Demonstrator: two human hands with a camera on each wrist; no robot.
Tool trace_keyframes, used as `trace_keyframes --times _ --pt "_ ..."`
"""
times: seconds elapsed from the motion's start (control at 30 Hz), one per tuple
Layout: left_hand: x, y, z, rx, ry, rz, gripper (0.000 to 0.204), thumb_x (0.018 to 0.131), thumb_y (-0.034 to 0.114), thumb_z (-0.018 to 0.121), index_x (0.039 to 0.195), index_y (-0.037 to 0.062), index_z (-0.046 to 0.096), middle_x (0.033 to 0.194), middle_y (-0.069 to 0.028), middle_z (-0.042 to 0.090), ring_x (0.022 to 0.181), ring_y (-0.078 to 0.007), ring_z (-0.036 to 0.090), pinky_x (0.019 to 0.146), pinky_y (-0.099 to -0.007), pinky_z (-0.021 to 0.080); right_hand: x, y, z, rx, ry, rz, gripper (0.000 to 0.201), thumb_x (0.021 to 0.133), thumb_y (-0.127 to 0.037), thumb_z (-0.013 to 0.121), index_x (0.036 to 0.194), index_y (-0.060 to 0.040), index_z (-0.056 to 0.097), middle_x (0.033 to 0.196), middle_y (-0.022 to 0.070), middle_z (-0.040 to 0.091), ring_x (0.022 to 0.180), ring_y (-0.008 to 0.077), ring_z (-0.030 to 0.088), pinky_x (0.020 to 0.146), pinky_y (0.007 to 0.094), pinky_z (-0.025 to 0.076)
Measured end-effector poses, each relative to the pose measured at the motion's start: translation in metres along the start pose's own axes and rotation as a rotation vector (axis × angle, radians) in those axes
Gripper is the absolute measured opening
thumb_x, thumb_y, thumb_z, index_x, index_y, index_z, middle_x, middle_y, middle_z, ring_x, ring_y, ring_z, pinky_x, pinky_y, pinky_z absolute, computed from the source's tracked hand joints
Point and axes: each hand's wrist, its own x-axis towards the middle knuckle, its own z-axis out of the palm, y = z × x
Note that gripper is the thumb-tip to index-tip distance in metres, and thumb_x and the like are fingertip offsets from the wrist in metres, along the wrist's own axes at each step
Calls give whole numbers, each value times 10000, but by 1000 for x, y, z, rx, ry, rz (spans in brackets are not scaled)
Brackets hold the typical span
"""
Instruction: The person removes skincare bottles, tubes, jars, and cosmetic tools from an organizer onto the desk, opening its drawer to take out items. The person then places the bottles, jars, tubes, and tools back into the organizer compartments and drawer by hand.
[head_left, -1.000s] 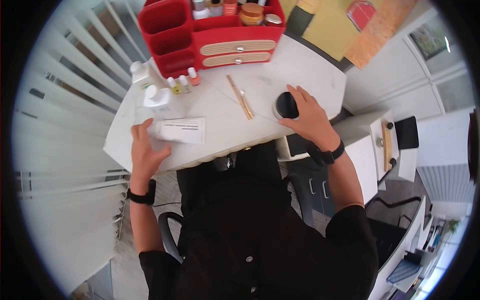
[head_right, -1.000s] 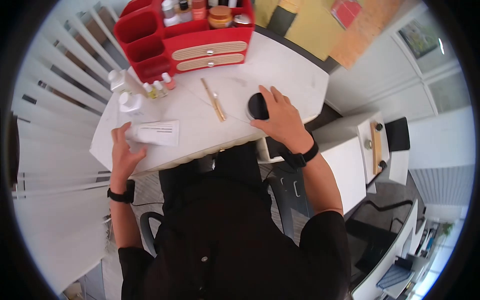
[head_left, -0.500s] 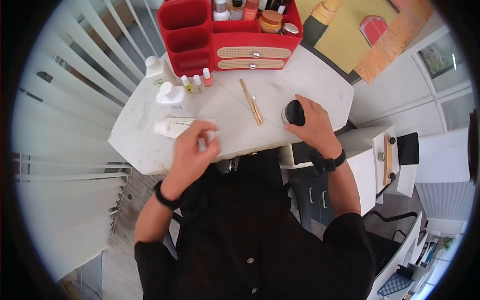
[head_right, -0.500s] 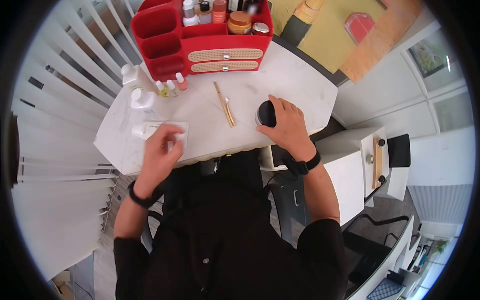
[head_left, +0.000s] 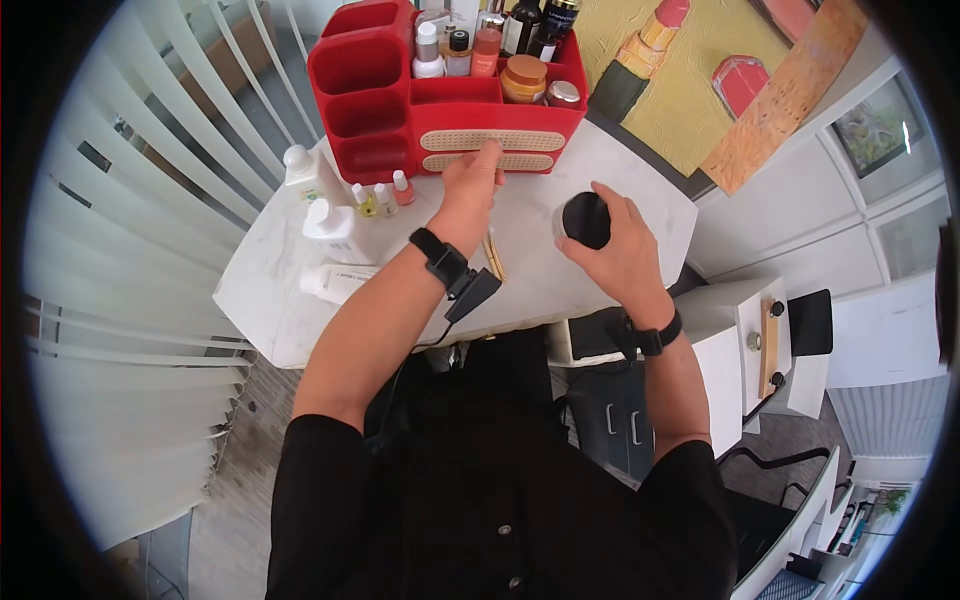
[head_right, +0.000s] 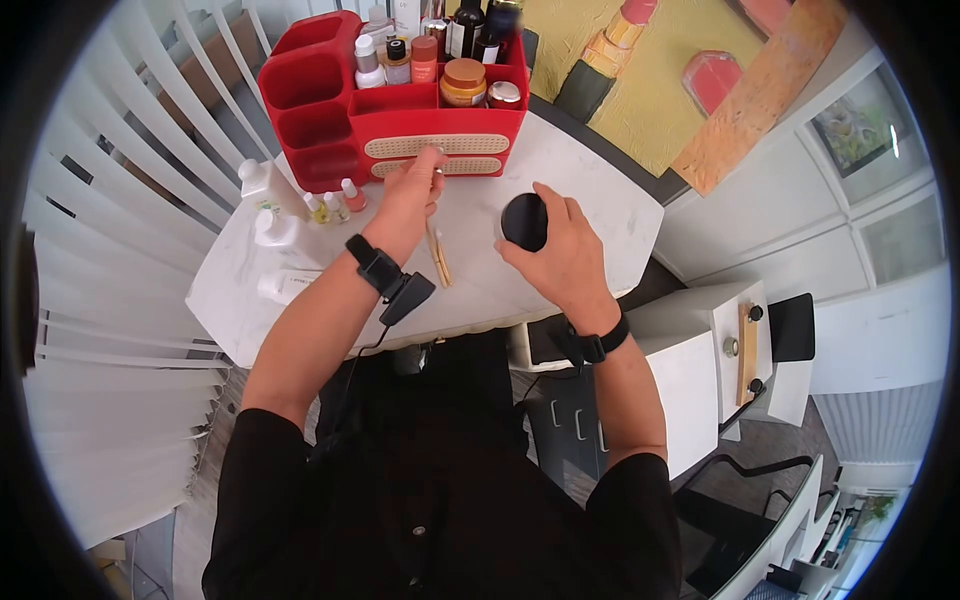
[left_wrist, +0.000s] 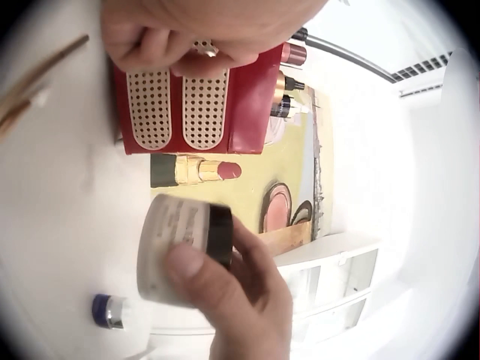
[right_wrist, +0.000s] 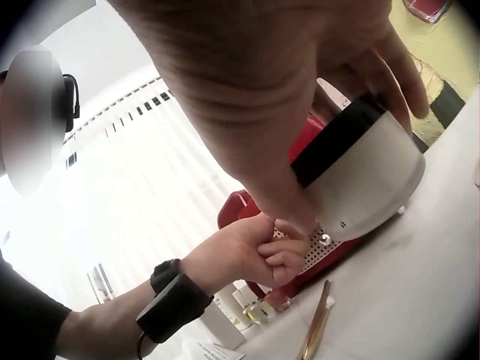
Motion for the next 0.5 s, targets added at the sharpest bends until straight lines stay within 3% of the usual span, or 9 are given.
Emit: trace_keyframes --times 0.17,0.23,0.3,0.5 --pt "4 2 6 -58 26 -11 215 827 304 708 822 114 607 701 10 545 545 -95 412 495 -281 301 24 -9 -6 22 23 -37 791 714 -312 868 1375 -20 546 1115 216 656 986 383 686 848 440 567" --pt "6 -2 10 -5 88 38 254 891 354 699 930 105 667 688 67 484 541 -41 358 503 -244 252 32 -12 -5 45 31 -44 790 714 -305 869 1376 -20 545 1131 219 657 1005 380 683 861 438 565" --pt "4 -8 9 -1 92 48 266 897 359 696 942 98 669 688 66 483 553 -43 366 509 -244 259 38 -13 -3 94 95 -104 792 712 -289 871 1379 -20 540 1166 223 656 1044 379 675 891 436 558" --pt "-38 -20 4 -27 65 13 269 921 349 683 971 85 667 676 59 483 553 -43 369 510 -250 269 58 -31 -10 139 99 -153 764 712 -286 868 1354 -17 554 1208 225 654 1089 382 662 927 436 545"
